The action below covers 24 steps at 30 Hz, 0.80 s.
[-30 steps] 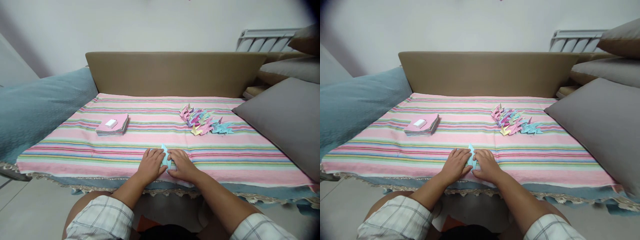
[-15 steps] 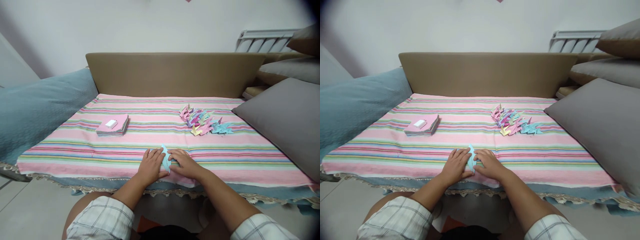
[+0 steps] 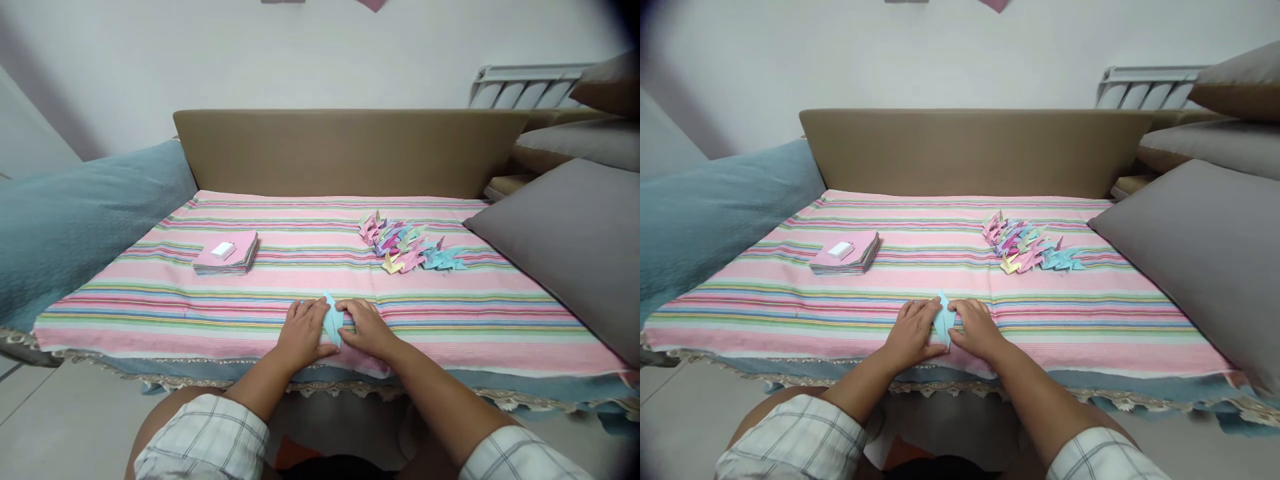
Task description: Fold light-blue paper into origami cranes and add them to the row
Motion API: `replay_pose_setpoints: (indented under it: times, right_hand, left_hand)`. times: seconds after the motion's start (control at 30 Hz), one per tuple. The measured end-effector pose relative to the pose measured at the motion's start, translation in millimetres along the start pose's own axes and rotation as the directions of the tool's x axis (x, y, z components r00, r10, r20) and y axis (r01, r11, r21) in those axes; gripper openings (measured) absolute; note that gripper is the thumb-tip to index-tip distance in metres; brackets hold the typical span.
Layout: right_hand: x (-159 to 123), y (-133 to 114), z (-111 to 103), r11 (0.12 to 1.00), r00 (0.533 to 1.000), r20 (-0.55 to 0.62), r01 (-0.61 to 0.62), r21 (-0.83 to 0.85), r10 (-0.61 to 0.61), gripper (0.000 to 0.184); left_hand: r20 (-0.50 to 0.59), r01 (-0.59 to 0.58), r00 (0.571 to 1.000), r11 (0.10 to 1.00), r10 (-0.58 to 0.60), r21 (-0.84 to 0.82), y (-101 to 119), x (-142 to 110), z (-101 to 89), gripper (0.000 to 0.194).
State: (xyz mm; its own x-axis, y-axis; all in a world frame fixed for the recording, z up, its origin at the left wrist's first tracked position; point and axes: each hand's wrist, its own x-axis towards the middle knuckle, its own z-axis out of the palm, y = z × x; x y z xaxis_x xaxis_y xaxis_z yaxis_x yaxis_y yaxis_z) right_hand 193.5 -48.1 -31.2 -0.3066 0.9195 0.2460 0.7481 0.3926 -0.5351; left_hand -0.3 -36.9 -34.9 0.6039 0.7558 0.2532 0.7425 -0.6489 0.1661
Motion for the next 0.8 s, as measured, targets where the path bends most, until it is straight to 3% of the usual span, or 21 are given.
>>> replay_pose_setpoints:
  times: [0.2,0.53,0.8]
  right_hand:
    - [0.7,4.4,0.1,1.0,1.0,-0.002,0.03,0.0,-0.03,0.043]
    - [-0.7,0.9,-7.6,0.991,0.993,0.022,0.117,-0.058,-0.116,0.029]
    - [-8.5,-15.8,-13.7,0.939,0.986,0.129,0.143,-0.314,-0.107,0.019]
  left_hand:
    - [0.023,-0.059,0.998,0.997,0.058,0.054,-0.3,-1.2,-3.4,0.07]
    - [0.021,-0.051,0.999,0.997,0.05,0.049,-1.4,-0.5,-1.4,0.073]
    - [0.018,-0.047,0.999,0.998,0.046,0.052,-1.3,-1.1,-1.4,0.068]
